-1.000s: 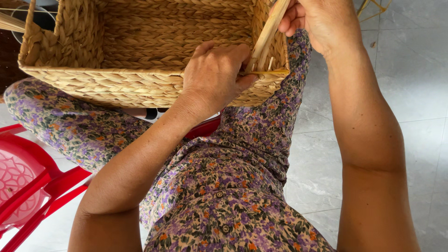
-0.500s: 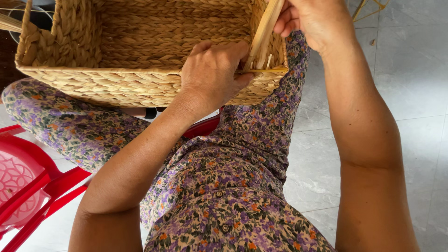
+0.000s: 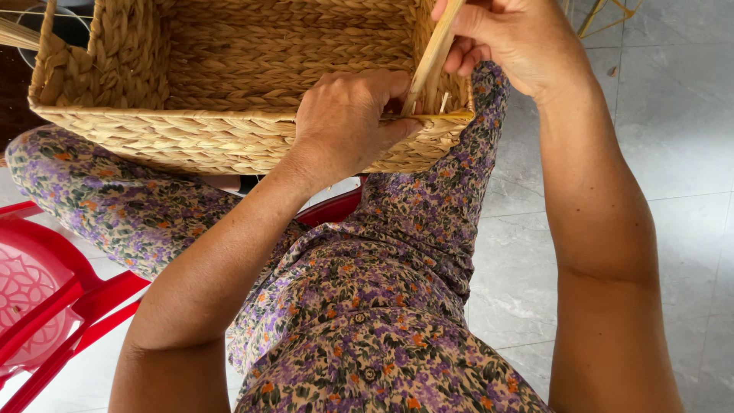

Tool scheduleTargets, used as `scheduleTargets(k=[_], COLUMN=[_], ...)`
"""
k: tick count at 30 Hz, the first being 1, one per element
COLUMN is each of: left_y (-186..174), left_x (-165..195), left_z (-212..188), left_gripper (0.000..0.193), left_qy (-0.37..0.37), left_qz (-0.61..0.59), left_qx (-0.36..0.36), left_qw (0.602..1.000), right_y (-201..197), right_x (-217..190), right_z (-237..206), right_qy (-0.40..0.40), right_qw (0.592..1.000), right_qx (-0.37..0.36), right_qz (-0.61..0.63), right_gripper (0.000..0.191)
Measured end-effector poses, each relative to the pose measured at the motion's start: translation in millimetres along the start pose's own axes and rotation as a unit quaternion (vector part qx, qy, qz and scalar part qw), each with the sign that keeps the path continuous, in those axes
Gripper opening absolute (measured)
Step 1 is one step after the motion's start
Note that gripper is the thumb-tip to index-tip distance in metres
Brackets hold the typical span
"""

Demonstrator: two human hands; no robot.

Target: The person sits on the floor with a woven basket on their lap and weaves a flat reed strip along the basket's rim, tucking and tightening it around the edge. They then use scissors to trim excess material, set the finished basket aside, and place the scissors on a wooden table.

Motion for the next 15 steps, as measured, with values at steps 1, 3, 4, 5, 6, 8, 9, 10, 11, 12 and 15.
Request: scheduleTargets(k=[1, 3, 4, 5, 6, 8, 9, 10, 11, 12, 15], left_y=[1, 3, 5, 7, 8, 7, 7, 8, 8, 8, 8], left_x=[1, 2, 3, 4, 5, 6, 7, 7, 6, 6, 5], left_z=[0, 0, 0, 0, 0, -1, -1, -2, -2, -2, -1], left_gripper=[0.032, 0.030, 0.029, 0.028, 0.027, 0.027, 0.027, 0.028, 0.029, 0.030, 0.034], left_qy=[-0.004, -0.012, -0.007, -0.003, 0.002, 0.020, 0.029, 0.035, 0.040, 0.043, 0.059], left_qz=[0.015, 0.045, 0.052, 0.059, 0.066, 0.062, 0.060, 0.063, 0.066, 0.069, 0.082], left_qx=[-0.001, -0.001, -0.008, -0.014, -0.019, -0.005, 0.001, 0.006, 0.011, 0.017, 0.020], left_qw=[1.000, 0.999, 0.999, 0.998, 0.998, 0.998, 0.998, 0.997, 0.997, 0.997, 0.995], right_y=[-2, -9, -12, -14, -14, -14, -12, -10, -8, -5, 4], right_x=[-2, -2, 1, 3, 6, 9, 10, 11, 12, 11, 8], right_z=[-1, -2, -2, -2, -2, -2, -2, -3, -2, -1, 0], right_qy=[-0.011, -0.019, -0.014, -0.009, -0.007, -0.004, 0.001, 0.006, 0.009, 0.011, 0.008], right_qw=[1.000, 0.999, 0.999, 0.998, 0.998, 0.999, 0.999, 0.999, 0.999, 0.999, 0.999], right_qx=[0.009, 0.028, 0.037, 0.046, 0.044, 0.044, 0.044, 0.043, 0.041, 0.039, 0.027], right_qz=[0.007, 0.019, 0.026, 0.032, 0.032, 0.030, 0.031, 0.033, 0.034, 0.029, -0.016], right_gripper=[0.014, 0.013, 0.013, 0.013, 0.013, 0.012, 0.012, 0.011, 0.010, 0.010, 0.010])
Point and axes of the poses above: each hand's wrist, its own z-axis towards the middle knuckle, its own y-axis out of the palm, x = y × z, the point moved 8 cm from there along z, towards the middle knuckle, and after that the axes turned 4 degrees about -y, right-handed, at the moved point
